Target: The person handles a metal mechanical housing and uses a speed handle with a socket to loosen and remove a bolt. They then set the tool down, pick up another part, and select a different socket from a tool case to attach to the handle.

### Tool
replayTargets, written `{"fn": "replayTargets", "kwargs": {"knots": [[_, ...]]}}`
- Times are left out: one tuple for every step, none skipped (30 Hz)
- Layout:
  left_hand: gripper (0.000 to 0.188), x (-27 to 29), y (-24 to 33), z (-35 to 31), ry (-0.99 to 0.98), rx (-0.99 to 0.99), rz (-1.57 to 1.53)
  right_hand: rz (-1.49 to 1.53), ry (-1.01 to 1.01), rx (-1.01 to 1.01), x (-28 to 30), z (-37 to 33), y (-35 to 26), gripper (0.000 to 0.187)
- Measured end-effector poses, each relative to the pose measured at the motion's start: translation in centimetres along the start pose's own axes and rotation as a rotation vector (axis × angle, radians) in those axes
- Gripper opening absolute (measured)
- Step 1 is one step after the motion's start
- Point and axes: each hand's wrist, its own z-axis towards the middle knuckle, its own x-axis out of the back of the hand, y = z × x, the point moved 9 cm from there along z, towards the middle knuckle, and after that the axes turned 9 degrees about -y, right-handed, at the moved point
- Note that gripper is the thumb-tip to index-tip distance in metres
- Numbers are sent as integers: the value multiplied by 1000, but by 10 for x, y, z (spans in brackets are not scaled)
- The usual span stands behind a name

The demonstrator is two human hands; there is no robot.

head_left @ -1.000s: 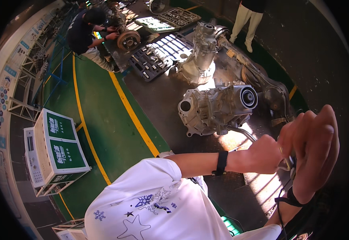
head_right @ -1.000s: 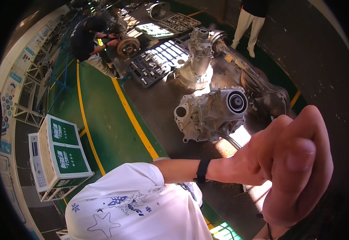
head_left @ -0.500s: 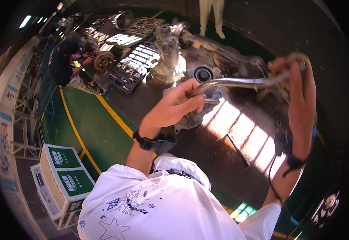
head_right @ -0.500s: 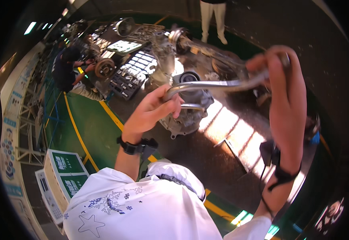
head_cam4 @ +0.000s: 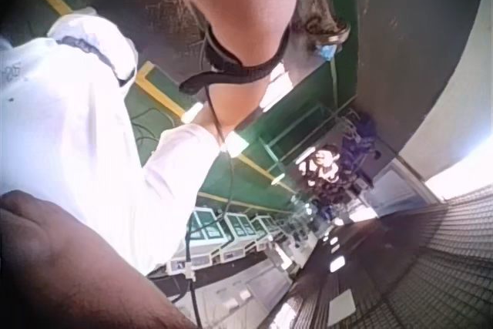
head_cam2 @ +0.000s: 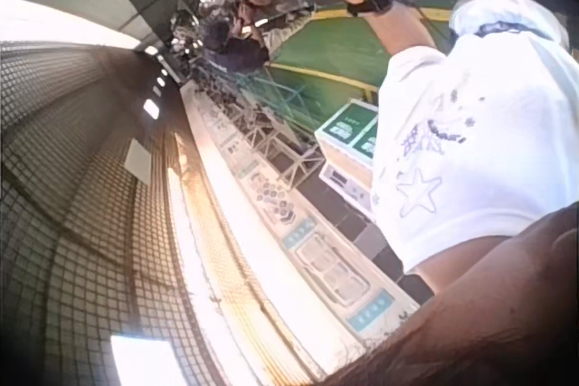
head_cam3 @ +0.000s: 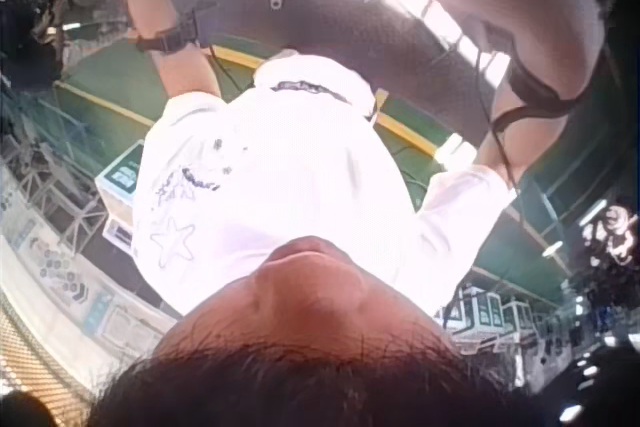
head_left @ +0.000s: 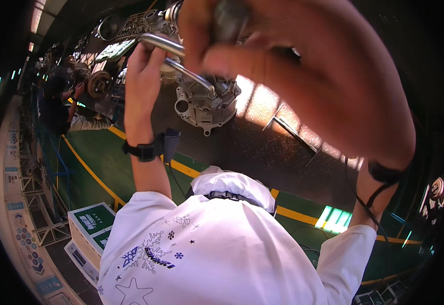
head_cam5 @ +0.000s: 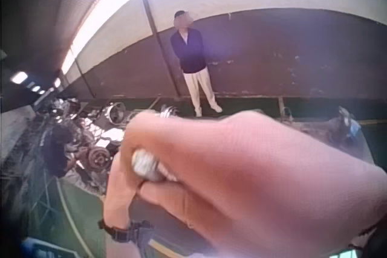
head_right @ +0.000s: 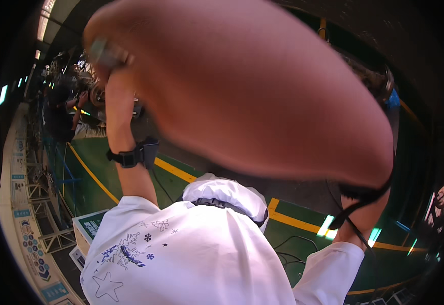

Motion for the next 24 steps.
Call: {"fn": "replayTargets", "kwargs": {"knots": [[17,0,10,-6,-134,-108,-93,96,61,-67,11,-4,6,17],[17,-2,17,-24,-195,-230,-200,112,154,-115,23,-2,16,17],[17,-22,12,-38,-384,-211,-257,69,260,-144,32,9,28,17],[17,-47,12,-55,-577,-242,-262,-29,270,-131,31,21,32,17],[17,-65,6,-64,-663,-222,-29,-159,213,-92,21,27,33,18],[17,-85,-1,-73,-782,-225,243,-407,27,-20,-3,42,26,19],[17,-91,2,-72,-769,-229,211,-634,-133,95,-27,52,22,21],[16,-95,6,-69,-727,-250,202,-756,-157,153,-39,51,15,20],[16,-102,12,-67,-695,-309,285,-808,-129,141,-46,44,11,20],[16,-102,20,-63,-604,-357,205,-855,-124,119,-49,36,5,19],[16,-106,26,-61,-532,-421,217,-896,-122,76,-49,30,1,19],[17,-109,31,-62,-447,-491,233,-946,-126,19,-48,23,-3,20],[18,-113,35,-63,-367,-560,263,-1026,-137,-61,-45,15,-8,20],[19,-118,37,-65,-299,-622,290,-1131,-146,-146,-41,9,-13,21],[21,-122,39,-68,-237,-674,314,-1262,-168,-240,-36,2,-18,22],[22,-127,40,-69,-196,-717,335,-1415,-206,-341,-31,-5,-24,23],[24,-130,41,-72,-157,-747,355,-1580,-265,-446,-27,-11,-27,24],[26,-131,44,-73,-117,-772,373,-1743,-344,-534,-25,-20,-32,25],[29,-131,46,-76,-90,-782,391,-1890,-443,-608,-26,-28,-36,27],[30,-128,47,-79,-68,-782,417,-1991,-522,-676,-25,-39,-41,28],[30,-128,50,-81,-27,-789,457,-2016,-554,-729,-27,-52,-52,30],[29,-126,52,-84,-9,-776,503,-1870,-462,-814,-26,-65,-66,32],[27,-123,53,-91,-12,-806,533,-1722,-385,-903,-25,-77,-77,33],[25,-121,52,-99,-12,-851,580,-1574,-308,-992,-23,-85,-87,35]]}}
